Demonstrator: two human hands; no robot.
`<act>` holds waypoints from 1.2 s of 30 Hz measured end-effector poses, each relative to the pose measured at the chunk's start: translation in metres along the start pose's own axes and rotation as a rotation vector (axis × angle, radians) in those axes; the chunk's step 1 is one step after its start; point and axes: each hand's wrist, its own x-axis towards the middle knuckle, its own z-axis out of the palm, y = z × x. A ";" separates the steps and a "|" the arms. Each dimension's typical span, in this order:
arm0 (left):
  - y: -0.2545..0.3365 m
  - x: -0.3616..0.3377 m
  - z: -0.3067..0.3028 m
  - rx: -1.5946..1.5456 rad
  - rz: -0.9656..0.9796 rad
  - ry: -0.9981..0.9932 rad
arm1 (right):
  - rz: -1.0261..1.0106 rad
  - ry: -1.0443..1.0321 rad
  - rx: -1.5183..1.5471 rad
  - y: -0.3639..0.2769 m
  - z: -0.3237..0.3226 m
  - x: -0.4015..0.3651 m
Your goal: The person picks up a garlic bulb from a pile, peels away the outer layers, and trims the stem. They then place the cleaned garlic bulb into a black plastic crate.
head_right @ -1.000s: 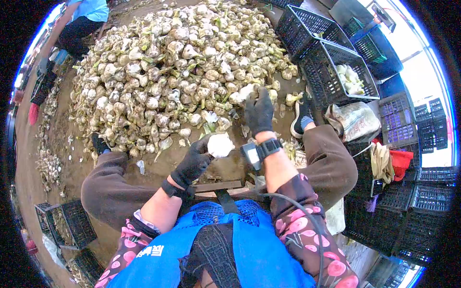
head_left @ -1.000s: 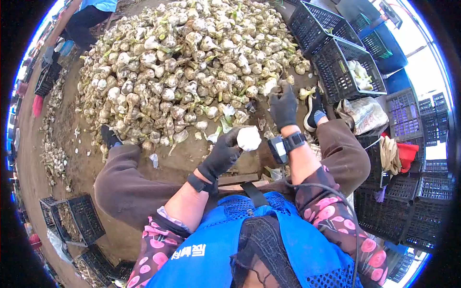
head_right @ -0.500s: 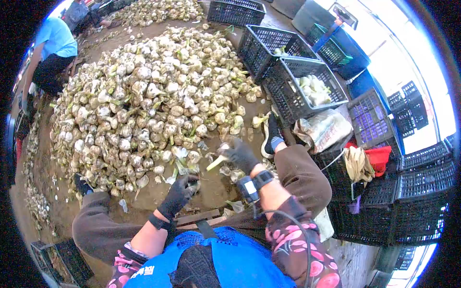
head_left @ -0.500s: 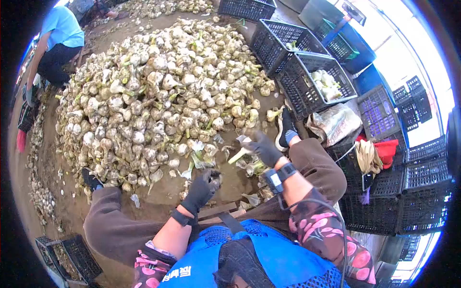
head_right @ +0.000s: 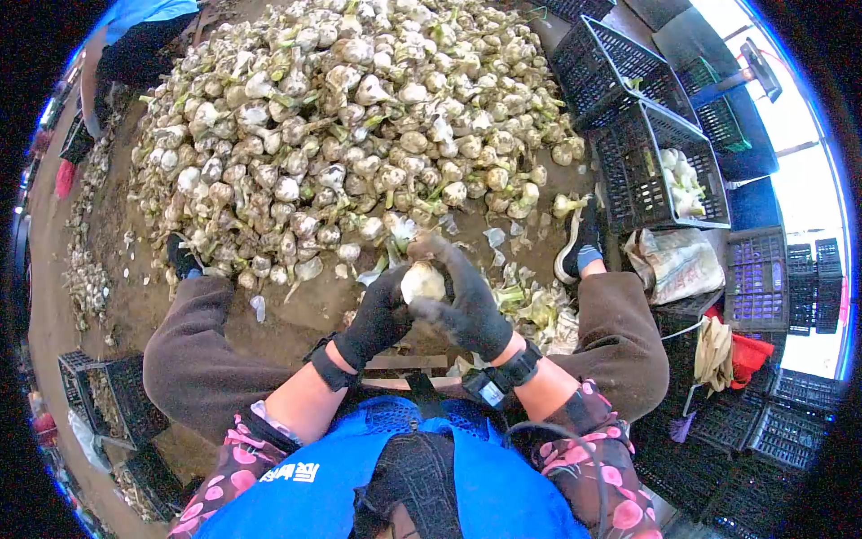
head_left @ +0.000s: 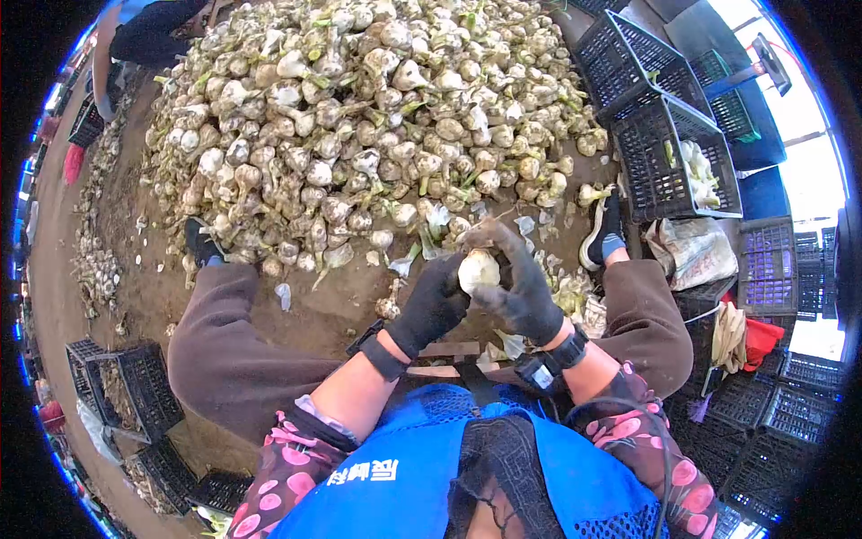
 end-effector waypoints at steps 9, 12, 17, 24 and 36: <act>-0.013 0.006 -0.011 0.784 0.501 0.154 | 0.119 0.043 0.142 -0.039 -0.006 -0.003; -0.007 0.005 -0.012 0.837 0.516 0.115 | 0.194 0.114 0.440 -0.038 -0.002 -0.008; -0.016 0.001 -0.012 0.871 0.532 0.120 | 0.252 0.117 0.651 -0.034 -0.006 -0.013; -0.024 -0.001 -0.023 0.864 0.539 0.170 | 0.216 0.181 0.578 -0.050 -0.018 -0.041; -0.050 -0.013 -0.010 0.879 0.004 -0.185 | 0.383 -0.202 -0.052 0.020 -0.029 -0.015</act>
